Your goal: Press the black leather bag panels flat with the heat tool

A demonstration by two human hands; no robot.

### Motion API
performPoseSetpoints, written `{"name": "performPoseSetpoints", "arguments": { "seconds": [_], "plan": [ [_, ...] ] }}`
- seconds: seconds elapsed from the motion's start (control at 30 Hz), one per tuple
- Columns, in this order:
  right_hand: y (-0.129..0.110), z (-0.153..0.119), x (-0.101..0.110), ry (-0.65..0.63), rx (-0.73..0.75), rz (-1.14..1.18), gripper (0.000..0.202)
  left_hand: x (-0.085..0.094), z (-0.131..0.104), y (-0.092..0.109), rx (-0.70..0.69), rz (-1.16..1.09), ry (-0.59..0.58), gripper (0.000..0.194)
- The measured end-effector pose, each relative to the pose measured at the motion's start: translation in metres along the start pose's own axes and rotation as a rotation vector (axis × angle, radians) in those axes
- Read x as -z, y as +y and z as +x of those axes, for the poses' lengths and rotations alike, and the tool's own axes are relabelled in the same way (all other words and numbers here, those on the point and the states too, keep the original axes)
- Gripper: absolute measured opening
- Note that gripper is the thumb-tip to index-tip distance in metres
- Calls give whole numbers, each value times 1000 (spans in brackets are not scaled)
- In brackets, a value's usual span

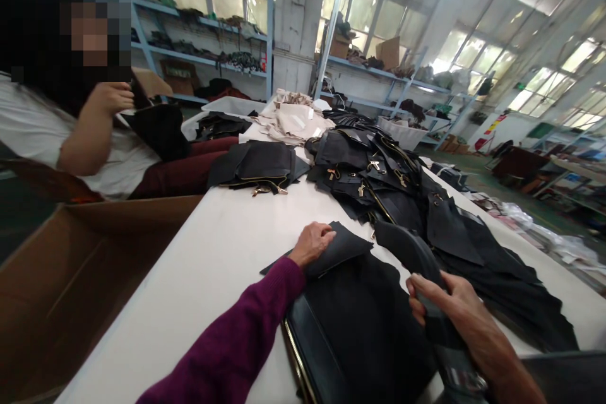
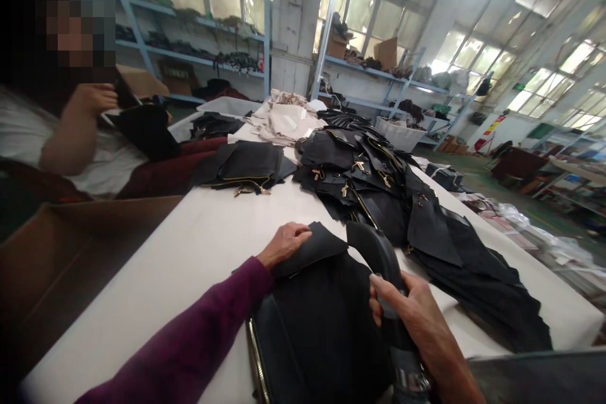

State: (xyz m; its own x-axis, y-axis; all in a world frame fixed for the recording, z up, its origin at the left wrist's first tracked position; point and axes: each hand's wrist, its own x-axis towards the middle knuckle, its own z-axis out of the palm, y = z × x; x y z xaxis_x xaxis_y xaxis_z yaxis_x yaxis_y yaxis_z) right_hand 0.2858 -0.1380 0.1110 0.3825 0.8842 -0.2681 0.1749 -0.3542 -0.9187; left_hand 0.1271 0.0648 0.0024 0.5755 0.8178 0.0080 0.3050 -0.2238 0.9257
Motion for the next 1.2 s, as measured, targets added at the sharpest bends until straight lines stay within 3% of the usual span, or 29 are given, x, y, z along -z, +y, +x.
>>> {"name": "performPoseSetpoints", "arguments": {
  "seconds": [0.1, 0.2, 0.3, 0.43, 0.67, 0.83, 1.0, 1.1, 1.2],
  "plan": [
    [6, -22, 6, 9, -7, -38, 30, 6, -5, -1, 47, 73, 139, 24],
    [11, -38, 5, 1, 9, -64, 32, -3, -11, 4, 96, 82, 171, 33],
    [16, -48, 4, 5, 21, -77, 33, -12, -17, 12, 145, -11, 102, 28],
    [22, -67, 9, 13, 29, -85, 34, -9, -34, 23, 214, -245, -44, 15],
    [14, -124, 10, 4, 87, -110, 34, -4, -107, 45, 269, -609, -47, 18],
    [15, -157, -7, -73, 154, -125, 28, -6, -158, 67, 270, -819, -5, 15],
    [21, -169, -25, -144, 155, -120, 26, -3, -204, 82, 234, -915, -42, 18],
    [16, -170, -25, -91, 185, -162, 31, 4, -220, 82, 260, -954, 54, 18],
    [11, -171, -17, 36, 191, -216, 33, 18, -223, 79, 280, -1020, 257, 19]
  ]
}}
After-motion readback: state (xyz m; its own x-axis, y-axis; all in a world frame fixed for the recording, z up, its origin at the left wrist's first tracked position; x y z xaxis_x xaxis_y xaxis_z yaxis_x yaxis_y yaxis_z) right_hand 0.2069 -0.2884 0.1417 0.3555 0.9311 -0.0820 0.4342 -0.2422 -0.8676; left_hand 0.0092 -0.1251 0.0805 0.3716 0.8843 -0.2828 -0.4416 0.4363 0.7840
